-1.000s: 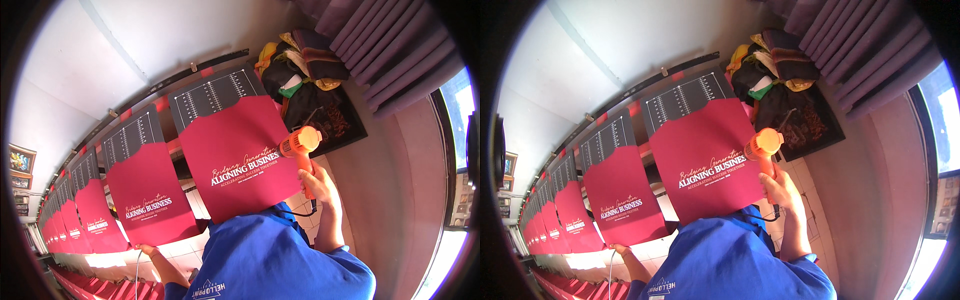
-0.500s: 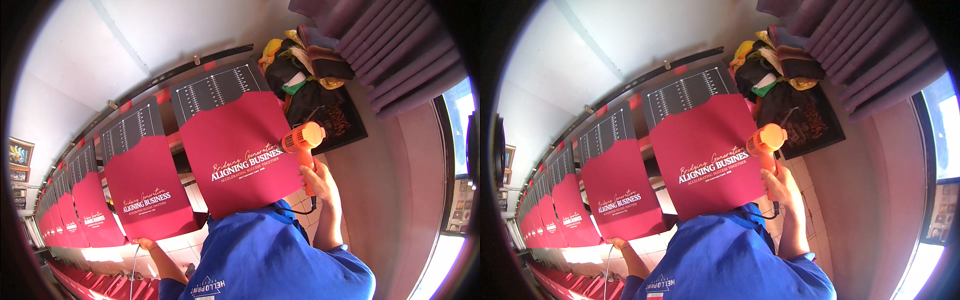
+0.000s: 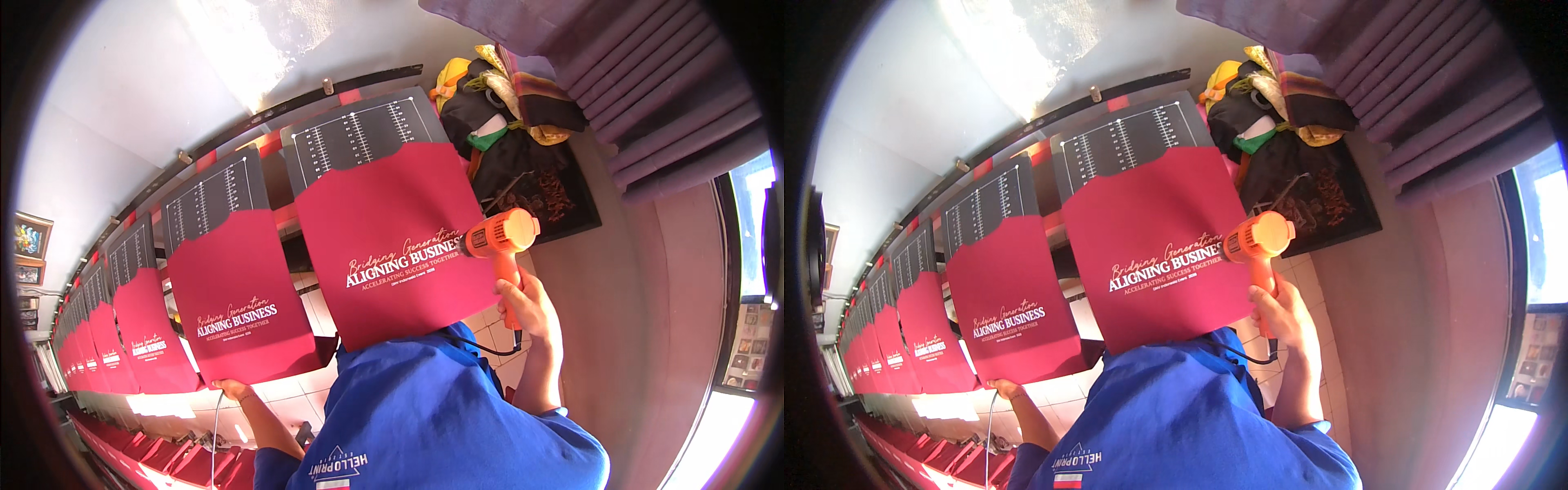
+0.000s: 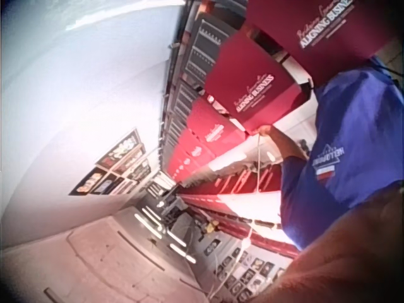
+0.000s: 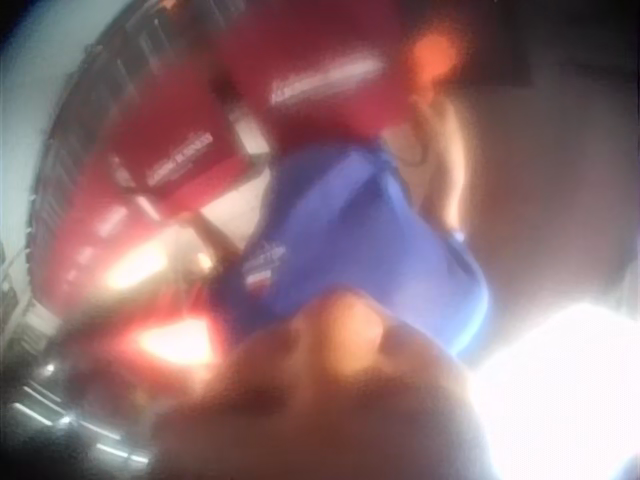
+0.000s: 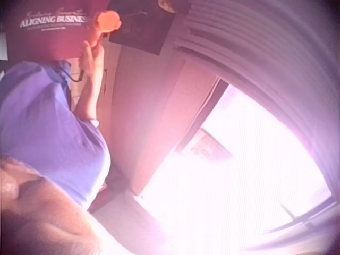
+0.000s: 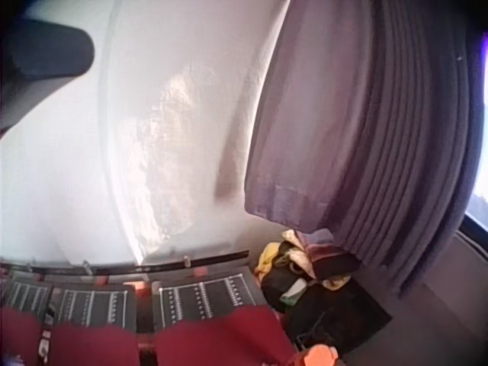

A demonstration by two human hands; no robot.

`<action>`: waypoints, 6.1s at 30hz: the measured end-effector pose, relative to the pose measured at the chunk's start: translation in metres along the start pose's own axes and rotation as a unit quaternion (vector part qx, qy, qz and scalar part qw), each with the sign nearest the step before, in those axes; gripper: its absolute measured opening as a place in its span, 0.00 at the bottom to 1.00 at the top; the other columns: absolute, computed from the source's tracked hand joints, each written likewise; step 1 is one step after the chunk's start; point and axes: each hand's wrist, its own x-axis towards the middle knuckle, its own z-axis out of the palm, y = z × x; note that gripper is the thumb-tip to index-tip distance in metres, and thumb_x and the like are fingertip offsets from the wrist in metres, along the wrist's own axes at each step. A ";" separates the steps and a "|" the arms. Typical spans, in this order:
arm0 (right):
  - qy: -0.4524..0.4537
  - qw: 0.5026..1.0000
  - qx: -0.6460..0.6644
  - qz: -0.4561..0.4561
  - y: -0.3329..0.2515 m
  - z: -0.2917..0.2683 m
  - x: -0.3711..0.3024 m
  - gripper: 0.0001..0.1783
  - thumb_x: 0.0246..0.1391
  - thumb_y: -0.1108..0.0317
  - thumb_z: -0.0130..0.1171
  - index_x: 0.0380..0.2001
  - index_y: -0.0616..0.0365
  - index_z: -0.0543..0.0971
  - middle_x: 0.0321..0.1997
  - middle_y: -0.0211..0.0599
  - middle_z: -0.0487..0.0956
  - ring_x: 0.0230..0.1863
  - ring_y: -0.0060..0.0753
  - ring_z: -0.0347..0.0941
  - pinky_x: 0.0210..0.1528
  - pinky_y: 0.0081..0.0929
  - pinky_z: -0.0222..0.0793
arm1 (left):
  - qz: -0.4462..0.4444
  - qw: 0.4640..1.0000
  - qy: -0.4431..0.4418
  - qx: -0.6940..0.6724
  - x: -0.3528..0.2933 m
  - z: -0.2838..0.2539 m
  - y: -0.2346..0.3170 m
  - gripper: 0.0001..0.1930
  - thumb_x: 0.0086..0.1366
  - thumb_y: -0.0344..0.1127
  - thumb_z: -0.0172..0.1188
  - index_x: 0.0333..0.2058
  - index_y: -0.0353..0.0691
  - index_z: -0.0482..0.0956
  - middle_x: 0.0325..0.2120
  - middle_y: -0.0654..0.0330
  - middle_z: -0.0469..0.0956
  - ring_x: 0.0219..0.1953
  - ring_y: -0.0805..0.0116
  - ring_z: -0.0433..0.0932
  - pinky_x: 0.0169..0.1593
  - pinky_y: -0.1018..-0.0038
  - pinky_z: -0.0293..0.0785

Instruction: The person uses a heat gun to dry ink on screen-printed t-shirts that are arranged on a series of printing platens.

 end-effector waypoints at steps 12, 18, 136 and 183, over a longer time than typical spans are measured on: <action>0.007 0.999 -0.045 -0.029 0.008 0.010 0.002 0.17 0.60 0.63 0.55 0.46 0.65 0.71 0.28 0.30 0.73 0.23 0.18 0.70 0.24 0.20 0.69 | 0.025 0.998 -0.003 0.054 0.001 0.000 0.002 0.32 0.70 0.58 0.44 0.66 0.44 0.61 0.54 0.50 0.75 0.48 0.58 0.80 0.50 0.66 0.79; -0.036 0.998 -0.034 0.032 -0.007 0.008 0.004 0.18 0.60 0.63 0.56 0.46 0.65 0.71 0.32 0.33 0.75 0.23 0.19 0.70 0.24 0.20 0.70 | 0.015 0.998 0.008 -0.059 0.043 -0.013 -0.020 0.40 0.71 0.63 0.38 0.55 0.22 0.70 0.53 0.51 0.75 0.51 0.58 0.77 0.53 0.65 0.78; -0.044 0.996 -0.063 -0.036 -0.018 0.105 -0.010 0.18 0.58 0.63 0.57 0.45 0.65 0.73 0.20 0.34 0.74 0.18 0.22 0.72 0.19 0.21 0.67 | 0.123 0.944 -0.023 0.306 0.151 0.020 0.063 0.31 0.66 0.55 0.45 0.39 0.24 0.80 0.45 0.38 0.78 0.45 0.40 0.78 0.52 0.55 0.73; -0.070 0.996 -0.042 -0.046 -0.011 0.109 -0.008 0.15 0.59 0.62 0.56 0.42 0.64 0.74 0.20 0.34 0.74 0.18 0.21 0.71 0.20 0.21 0.67 | 0.089 0.962 -0.027 0.257 0.138 0.017 0.072 0.32 0.65 0.56 0.46 0.42 0.27 0.81 0.46 0.38 0.79 0.49 0.40 0.77 0.55 0.55 0.71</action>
